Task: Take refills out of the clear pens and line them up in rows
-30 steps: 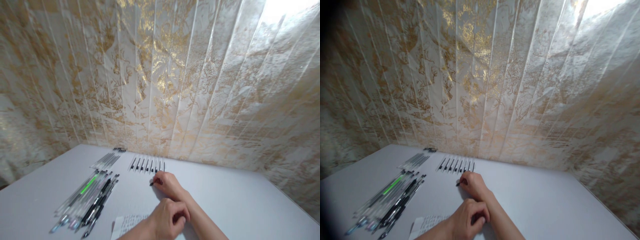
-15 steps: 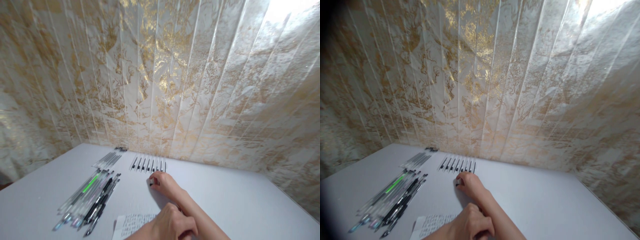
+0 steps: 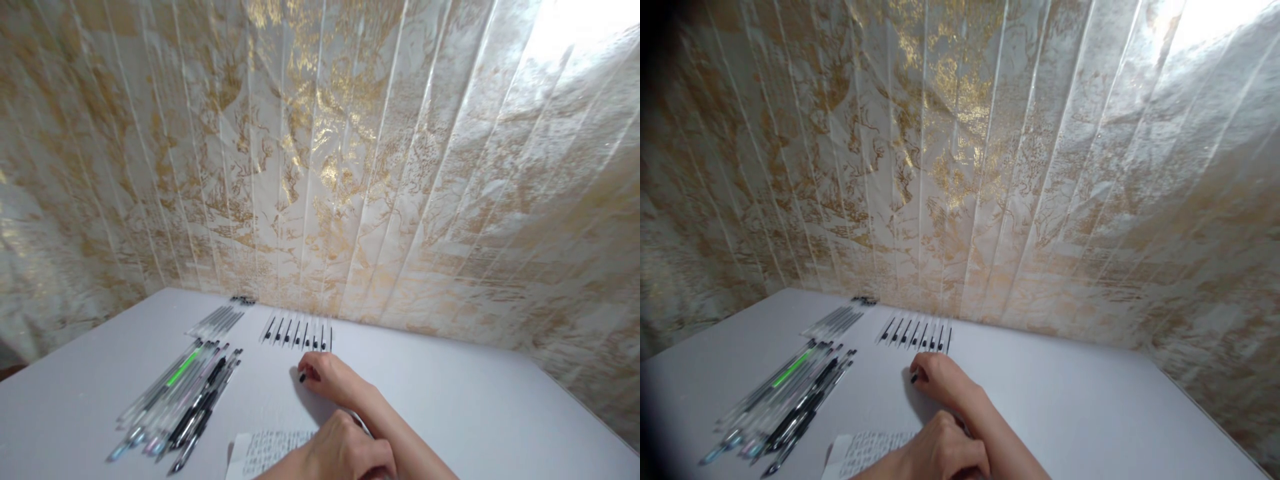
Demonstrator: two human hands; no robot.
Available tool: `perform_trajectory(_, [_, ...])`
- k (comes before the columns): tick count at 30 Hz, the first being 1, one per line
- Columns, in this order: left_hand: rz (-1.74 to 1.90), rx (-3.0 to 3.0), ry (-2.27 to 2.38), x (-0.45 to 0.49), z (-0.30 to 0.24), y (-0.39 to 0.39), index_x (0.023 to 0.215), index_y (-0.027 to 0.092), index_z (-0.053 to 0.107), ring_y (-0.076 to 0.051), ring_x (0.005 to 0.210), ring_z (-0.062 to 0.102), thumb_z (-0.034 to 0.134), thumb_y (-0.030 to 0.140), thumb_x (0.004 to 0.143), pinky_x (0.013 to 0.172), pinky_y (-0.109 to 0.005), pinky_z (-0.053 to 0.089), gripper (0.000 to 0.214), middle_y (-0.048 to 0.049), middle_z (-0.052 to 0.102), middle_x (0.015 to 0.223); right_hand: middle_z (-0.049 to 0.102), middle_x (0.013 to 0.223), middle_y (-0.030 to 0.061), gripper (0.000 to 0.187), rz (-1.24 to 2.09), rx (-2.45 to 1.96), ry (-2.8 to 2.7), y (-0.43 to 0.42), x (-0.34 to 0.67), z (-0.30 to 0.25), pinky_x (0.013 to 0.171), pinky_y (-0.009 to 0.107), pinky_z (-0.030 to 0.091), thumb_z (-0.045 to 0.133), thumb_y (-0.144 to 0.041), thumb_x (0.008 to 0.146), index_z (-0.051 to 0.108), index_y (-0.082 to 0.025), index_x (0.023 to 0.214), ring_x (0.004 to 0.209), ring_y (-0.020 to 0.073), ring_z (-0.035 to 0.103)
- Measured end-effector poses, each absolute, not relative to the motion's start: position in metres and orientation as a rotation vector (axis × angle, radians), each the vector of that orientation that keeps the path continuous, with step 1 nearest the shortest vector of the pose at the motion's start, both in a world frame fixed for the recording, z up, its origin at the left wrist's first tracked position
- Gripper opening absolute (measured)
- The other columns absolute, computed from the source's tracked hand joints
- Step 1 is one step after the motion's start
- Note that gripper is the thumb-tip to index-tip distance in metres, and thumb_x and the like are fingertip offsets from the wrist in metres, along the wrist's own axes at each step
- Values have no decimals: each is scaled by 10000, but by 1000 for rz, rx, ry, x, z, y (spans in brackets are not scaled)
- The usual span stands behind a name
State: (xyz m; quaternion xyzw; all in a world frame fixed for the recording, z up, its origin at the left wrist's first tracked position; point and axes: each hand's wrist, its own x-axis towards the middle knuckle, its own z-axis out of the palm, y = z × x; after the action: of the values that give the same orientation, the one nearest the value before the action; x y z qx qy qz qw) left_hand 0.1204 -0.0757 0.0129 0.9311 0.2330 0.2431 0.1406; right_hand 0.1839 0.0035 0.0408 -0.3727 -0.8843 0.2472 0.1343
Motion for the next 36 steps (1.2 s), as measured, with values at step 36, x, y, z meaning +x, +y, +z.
perform_trajectory(36, [680, 2700, 698, 121, 0, -72, 856, 237, 655, -136, 507, 627, 571, 86, 710, 526, -200, 411, 227, 53, 696, 576, 715, 875, 78, 214, 561, -1524, -2078, 41, 237, 17, 733, 251, 440, 590, -151, 778, 703, -156, 960, 786, 190, 640])
